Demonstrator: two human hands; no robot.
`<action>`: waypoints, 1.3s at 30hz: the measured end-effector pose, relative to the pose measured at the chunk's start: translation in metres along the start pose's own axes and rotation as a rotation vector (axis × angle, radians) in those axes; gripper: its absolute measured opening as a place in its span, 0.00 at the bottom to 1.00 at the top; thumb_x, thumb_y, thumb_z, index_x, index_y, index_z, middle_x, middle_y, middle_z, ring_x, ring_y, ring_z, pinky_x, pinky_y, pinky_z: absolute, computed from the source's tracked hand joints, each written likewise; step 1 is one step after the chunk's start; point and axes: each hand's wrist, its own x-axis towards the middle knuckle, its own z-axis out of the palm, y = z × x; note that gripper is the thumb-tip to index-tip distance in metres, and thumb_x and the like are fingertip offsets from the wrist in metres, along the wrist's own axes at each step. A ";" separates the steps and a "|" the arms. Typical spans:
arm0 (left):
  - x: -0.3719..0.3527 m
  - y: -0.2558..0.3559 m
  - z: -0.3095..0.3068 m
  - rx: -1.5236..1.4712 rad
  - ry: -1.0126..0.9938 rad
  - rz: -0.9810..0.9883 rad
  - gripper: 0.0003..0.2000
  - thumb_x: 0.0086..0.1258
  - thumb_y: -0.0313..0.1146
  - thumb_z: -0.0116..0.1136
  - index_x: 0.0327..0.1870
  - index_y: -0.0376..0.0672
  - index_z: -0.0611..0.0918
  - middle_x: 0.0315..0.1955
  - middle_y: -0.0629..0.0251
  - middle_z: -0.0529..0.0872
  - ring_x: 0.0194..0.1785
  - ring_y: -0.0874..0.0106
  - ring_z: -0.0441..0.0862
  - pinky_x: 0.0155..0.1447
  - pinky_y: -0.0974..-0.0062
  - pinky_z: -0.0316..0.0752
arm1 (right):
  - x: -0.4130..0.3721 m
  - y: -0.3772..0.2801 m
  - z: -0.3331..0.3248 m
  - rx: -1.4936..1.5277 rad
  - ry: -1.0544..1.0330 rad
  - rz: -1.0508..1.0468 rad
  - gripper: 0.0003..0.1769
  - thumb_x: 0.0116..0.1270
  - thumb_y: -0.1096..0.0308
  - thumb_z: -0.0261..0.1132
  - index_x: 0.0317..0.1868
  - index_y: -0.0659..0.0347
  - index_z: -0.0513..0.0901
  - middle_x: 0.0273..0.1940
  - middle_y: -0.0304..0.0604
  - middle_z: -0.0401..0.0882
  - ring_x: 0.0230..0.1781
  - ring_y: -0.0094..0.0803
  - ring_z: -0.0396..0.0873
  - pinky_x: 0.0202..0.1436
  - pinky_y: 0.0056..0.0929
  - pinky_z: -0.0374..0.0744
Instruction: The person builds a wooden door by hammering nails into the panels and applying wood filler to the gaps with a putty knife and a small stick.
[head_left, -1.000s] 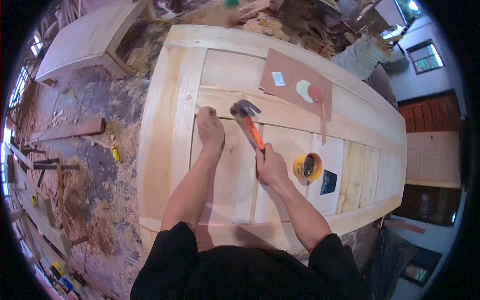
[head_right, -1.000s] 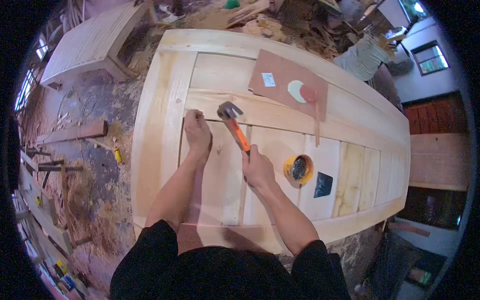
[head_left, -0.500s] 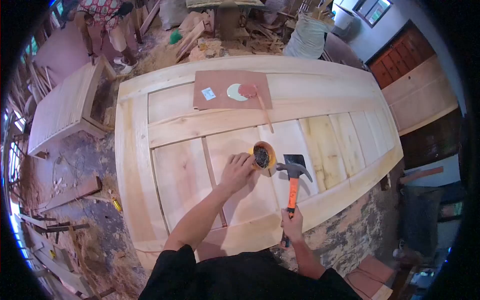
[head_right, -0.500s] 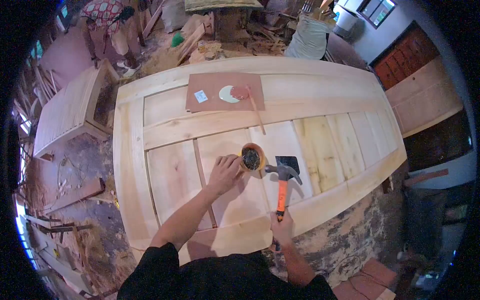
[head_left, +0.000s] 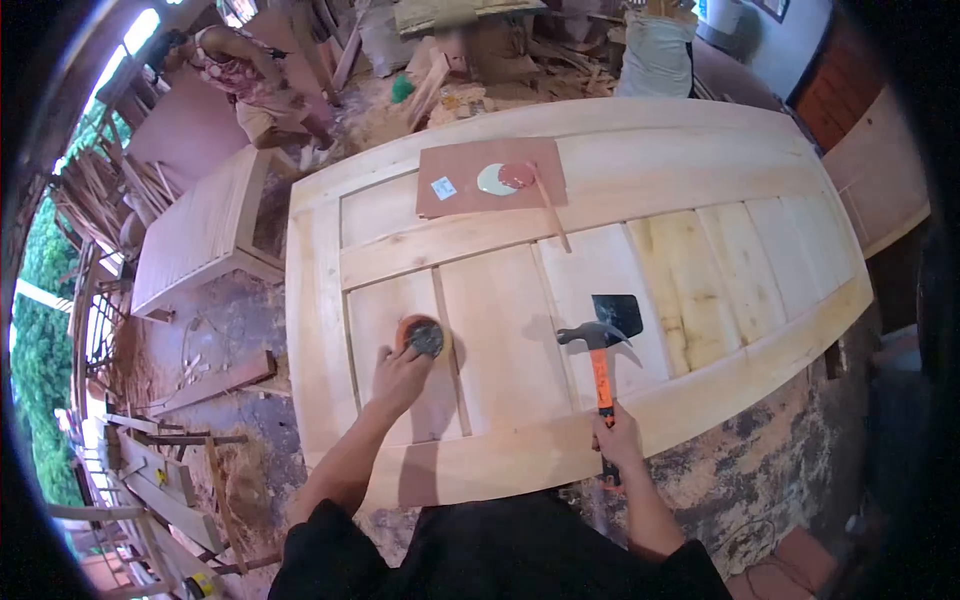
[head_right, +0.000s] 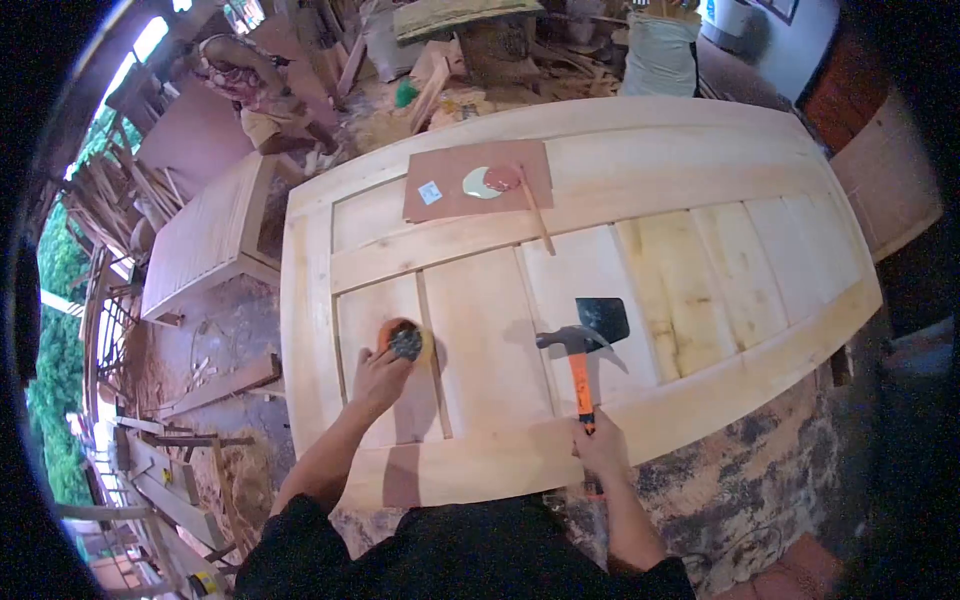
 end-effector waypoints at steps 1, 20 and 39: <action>-0.011 -0.012 -0.006 -0.073 -0.039 -0.037 0.05 0.71 0.32 0.57 0.37 0.47 0.85 0.39 0.64 0.87 0.45 0.60 0.85 0.55 0.58 0.72 | 0.002 0.000 0.001 0.010 -0.002 -0.038 0.08 0.74 0.69 0.64 0.48 0.66 0.79 0.22 0.36 0.77 0.17 0.22 0.78 0.22 0.27 0.77; -0.033 -0.069 0.013 -0.265 -0.032 -0.214 0.05 0.68 0.28 0.59 0.39 0.39 0.84 0.37 0.47 0.88 0.42 0.47 0.87 0.47 0.51 0.81 | 0.001 0.007 0.010 0.121 0.036 -0.072 0.07 0.74 0.69 0.65 0.44 0.64 0.79 0.20 0.37 0.77 0.16 0.24 0.77 0.20 0.28 0.76; -0.121 0.171 0.062 -0.760 0.299 -0.400 0.08 0.69 0.27 0.63 0.46 0.37 0.86 0.36 0.53 0.88 0.42 0.58 0.86 0.48 0.62 0.80 | -0.007 0.047 -0.020 0.208 -0.166 -0.059 0.09 0.79 0.63 0.60 0.42 0.58 0.73 0.24 0.34 0.73 0.17 0.24 0.74 0.20 0.27 0.75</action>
